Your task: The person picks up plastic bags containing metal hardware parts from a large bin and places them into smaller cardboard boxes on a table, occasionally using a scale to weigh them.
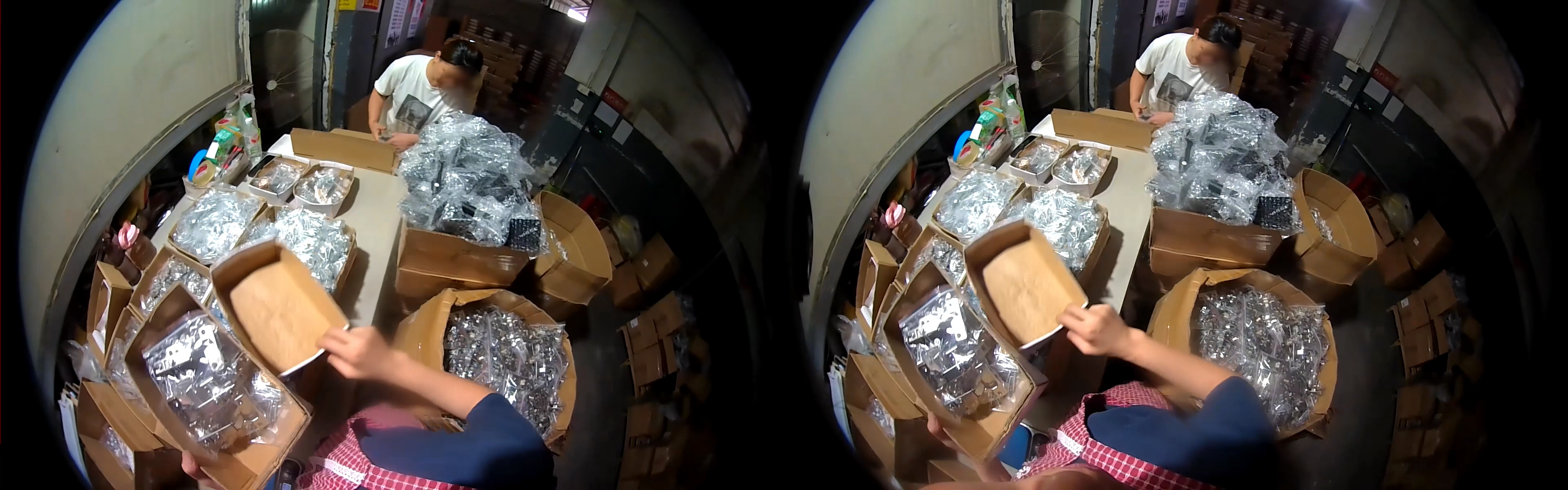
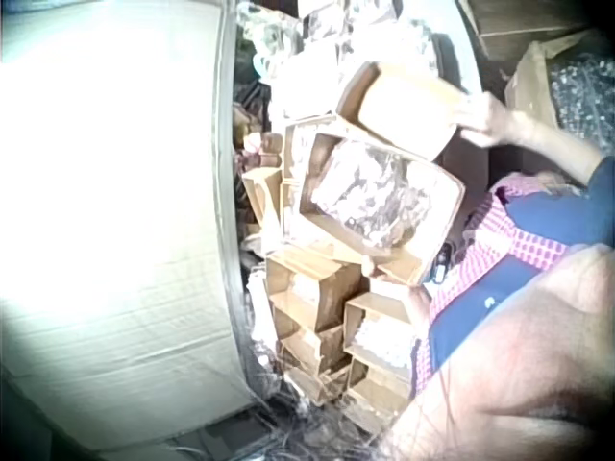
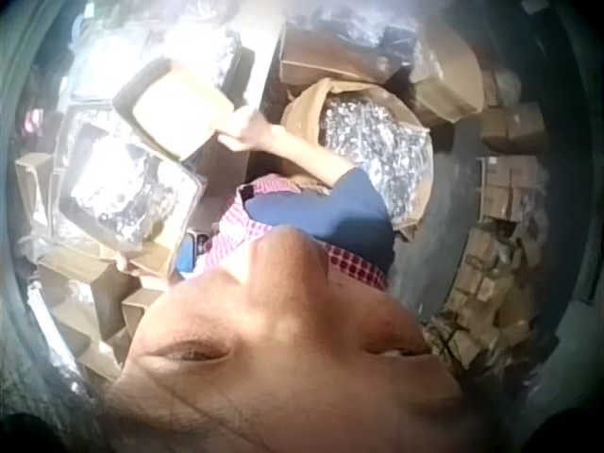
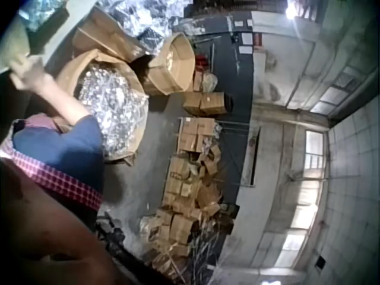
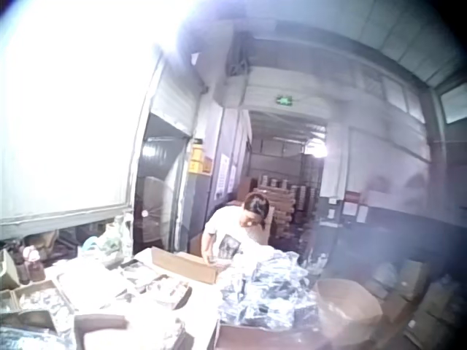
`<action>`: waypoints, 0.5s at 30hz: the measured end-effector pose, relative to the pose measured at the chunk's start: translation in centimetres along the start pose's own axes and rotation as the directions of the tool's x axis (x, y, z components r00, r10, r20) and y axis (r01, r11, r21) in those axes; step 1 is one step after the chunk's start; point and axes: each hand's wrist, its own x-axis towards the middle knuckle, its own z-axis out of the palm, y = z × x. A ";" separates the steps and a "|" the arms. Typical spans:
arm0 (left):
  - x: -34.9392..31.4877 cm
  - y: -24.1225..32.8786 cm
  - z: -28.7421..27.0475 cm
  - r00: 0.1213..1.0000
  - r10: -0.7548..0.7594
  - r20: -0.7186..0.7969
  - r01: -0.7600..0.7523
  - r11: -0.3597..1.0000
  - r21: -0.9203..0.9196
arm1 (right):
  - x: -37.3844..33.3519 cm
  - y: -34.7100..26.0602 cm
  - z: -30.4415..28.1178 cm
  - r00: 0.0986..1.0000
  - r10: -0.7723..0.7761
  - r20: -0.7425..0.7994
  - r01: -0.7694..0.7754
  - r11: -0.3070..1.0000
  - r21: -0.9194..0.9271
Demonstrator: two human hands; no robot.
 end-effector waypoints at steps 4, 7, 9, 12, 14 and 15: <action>0.9 -2.9 1.0 0.999 -0.001 0.050 -0.004 0.995 0.096 | -1.5 -1.0 1.5 0.976 0.002 0.218 -0.008 1.000 0.027; 0.0 -2.2 6.2 0.894 -0.158 0.420 0.208 0.975 -0.076 | -0.8 -1.3 1.7 0.931 0.102 0.350 -0.176 0.966 0.188; -0.1 -2.6 8.1 0.866 -0.229 0.444 0.266 0.964 -0.022 | -1.4 -1.4 1.6 0.943 0.233 0.236 -0.311 0.868 0.387; 0.1 -4.4 8.5 0.829 -0.318 0.461 0.364 0.931 -0.012 | -2.1 -0.8 0.5 0.769 0.479 0.423 -0.587 0.268 0.764; 0.3 -5.3 7.8 0.809 -0.391 0.439 0.401 0.913 0.075 | -1.4 -1.6 -1.7 0.715 0.367 0.595 -0.533 -0.264 0.804; -0.2 -5.1 8.8 0.797 -0.393 0.459 0.398 0.913 0.091 | -1.8 -1.0 -1.7 0.765 0.279 0.580 -0.539 -0.214 0.814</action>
